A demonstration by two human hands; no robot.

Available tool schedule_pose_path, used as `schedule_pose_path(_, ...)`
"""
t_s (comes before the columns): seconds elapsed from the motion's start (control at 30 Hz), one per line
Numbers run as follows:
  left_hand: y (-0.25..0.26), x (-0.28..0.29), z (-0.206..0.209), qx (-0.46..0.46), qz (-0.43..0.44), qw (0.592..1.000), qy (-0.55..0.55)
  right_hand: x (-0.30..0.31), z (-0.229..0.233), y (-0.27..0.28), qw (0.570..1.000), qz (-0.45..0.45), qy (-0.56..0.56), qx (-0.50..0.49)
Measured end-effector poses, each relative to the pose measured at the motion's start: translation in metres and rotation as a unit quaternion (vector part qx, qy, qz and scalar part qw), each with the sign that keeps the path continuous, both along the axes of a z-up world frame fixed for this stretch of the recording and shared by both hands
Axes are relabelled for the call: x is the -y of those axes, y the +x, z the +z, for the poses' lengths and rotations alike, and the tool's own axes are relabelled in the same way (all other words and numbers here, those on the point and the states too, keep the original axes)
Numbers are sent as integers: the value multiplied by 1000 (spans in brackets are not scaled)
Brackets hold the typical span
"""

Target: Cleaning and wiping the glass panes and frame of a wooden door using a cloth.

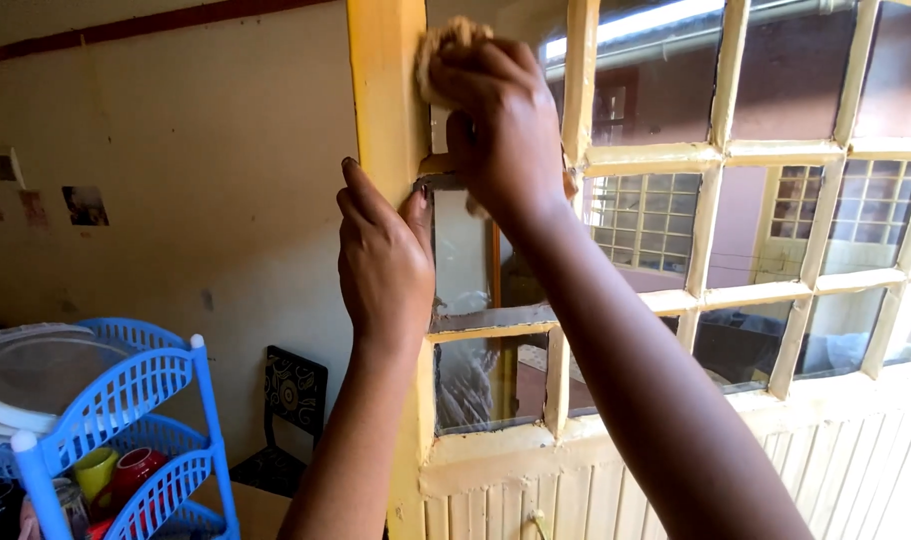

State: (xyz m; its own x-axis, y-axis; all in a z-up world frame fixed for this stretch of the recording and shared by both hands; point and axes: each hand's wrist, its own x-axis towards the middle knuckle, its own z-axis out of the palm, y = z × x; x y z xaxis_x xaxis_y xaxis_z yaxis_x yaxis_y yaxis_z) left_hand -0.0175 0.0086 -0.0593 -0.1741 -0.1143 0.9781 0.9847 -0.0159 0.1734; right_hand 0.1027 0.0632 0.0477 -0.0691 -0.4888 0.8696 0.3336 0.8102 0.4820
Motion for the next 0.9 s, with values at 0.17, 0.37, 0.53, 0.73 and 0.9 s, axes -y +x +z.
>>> schedule_pose_path(0.17, -1, 1, 1, 6, 6, 1000, -17, 4, -28, 6, 1000, -7, -13, 19)
schedule_pose_path(0.37, -1, -1, 0, -8, 14, 1000, 0, 6, -47, 14, 998, -3, -48, 34)
schedule_pose_path(0.53, 0, 2, 2, 2, 18, 1000, -8, 7, -50, 19, 997, 5, -61, 35)
schedule_pose_path(0.73, 0, 3, 1, -6, 15, 1000, -1, 6, -50, 33, 996, -6, -66, 54)
schedule_pose_path(0.9, -1, 2, 1, -12, 12, 1000, 7, -2, -49, 49, 994, -48, -80, 59)
